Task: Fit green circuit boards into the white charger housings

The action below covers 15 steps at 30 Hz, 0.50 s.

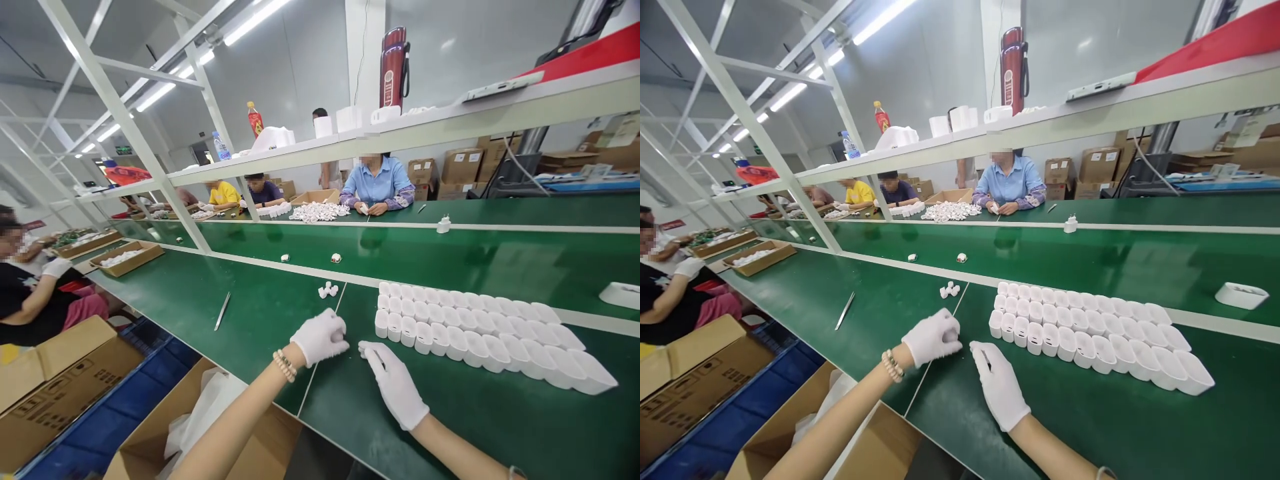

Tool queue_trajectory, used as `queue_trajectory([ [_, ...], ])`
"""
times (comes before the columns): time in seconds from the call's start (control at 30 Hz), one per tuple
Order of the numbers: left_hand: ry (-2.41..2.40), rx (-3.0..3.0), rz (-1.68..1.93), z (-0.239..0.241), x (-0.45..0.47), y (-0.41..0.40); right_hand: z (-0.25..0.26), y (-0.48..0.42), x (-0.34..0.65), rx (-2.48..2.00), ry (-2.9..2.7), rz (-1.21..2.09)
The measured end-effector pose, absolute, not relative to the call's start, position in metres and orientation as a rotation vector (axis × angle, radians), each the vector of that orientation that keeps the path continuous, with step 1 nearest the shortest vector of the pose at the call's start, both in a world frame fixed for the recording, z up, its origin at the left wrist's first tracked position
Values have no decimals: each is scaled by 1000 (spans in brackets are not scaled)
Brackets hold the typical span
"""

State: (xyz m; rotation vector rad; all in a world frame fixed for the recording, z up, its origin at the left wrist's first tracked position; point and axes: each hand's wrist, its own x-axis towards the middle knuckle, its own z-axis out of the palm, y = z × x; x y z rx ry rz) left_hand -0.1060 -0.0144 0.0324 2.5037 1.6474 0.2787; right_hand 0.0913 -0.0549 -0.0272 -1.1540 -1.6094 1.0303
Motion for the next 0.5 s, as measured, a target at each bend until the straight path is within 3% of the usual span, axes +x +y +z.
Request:
queue_trajectory([
  [0.5, 1420, 2611, 351, 18, -64, -39, -27, -52, 95, -1156, -1325, 1154],
])
